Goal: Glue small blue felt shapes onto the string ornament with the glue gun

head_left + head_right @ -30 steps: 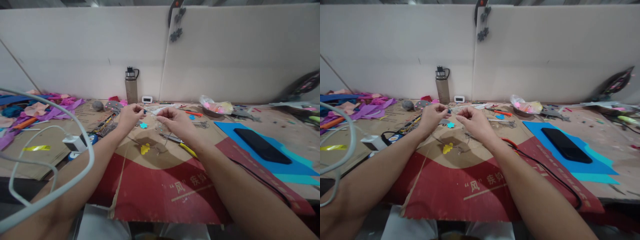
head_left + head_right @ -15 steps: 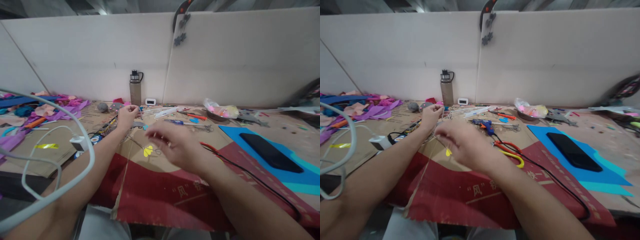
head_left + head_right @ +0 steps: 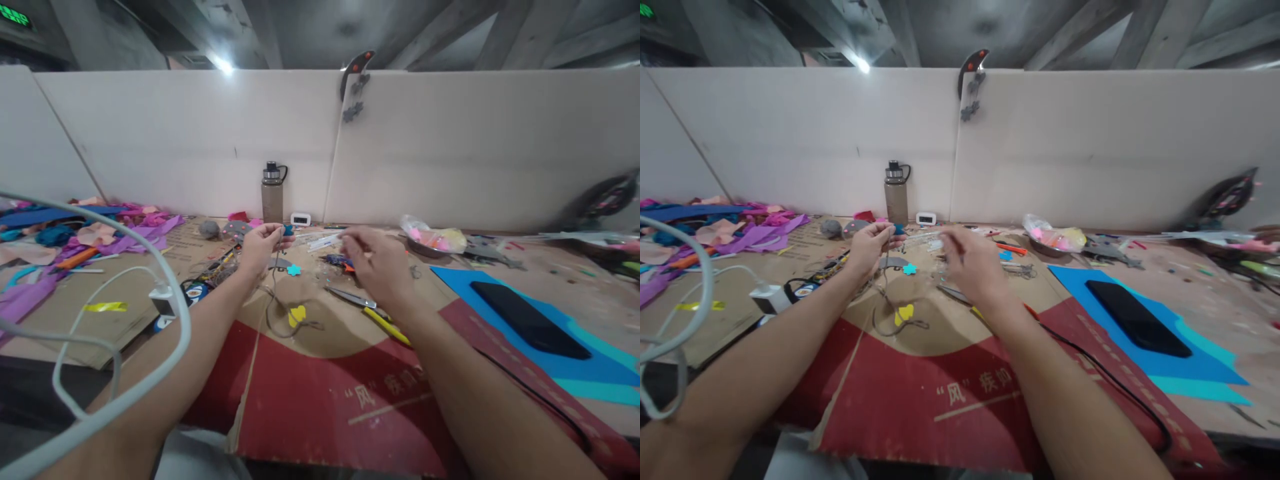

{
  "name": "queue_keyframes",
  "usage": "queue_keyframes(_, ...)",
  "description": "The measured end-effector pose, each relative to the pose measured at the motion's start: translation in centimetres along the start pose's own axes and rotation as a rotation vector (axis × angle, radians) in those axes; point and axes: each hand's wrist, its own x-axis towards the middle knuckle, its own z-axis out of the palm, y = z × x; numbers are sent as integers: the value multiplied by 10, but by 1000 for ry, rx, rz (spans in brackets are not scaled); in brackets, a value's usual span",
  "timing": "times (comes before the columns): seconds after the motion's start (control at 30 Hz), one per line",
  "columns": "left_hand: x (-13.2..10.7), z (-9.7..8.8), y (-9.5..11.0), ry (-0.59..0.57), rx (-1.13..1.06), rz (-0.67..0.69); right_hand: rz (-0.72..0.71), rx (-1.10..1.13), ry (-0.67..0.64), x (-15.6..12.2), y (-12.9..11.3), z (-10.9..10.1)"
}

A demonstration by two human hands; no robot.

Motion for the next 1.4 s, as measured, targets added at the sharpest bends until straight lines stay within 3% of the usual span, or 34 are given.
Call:
queue_keyframes(0.07, 0, -1, 0, 3, 11, 3, 234, -232, -106, 10, 27, 1)
queue_keyframes(0.13, 1, -1, 0, 4, 20, 7, 454, -376, -341, 13, 51, 7)
queue_keyframes(0.2, 2, -2, 0, 7, 34, 15, 543, -379, -477, 12, 68, 18)
queue_keyframes(0.37, 2, -3, -2, -18, 101, 24, 598, -324, -504, 3, 88, 39)
queue_keyframes(0.63, -1, -1, -6, -112, 144, 1, 650, -122, -393, 4, 100, 45)
queue_keyframes(0.8, 0, -1, -4, -87, 62, -48, 660, 24, -332, 5, 95, 41)
queue_keyframes(1.0, -2, -1, -2, -75, -35, -116, 695, 151, -153, 13, 78, 36)
queue_keyframes(1.13, -2, -2, -3, -67, -50, -172, 609, 521, 3, 15, 56, 33)
queue_keyframes(1.27, 0, -2, -3, -60, -91, -195, 460, 772, -44, 12, 29, 27)
queue_keyframes(1.4, 0, 0, -3, -71, -107, -208, 350, 664, -106, 7, 19, 25)
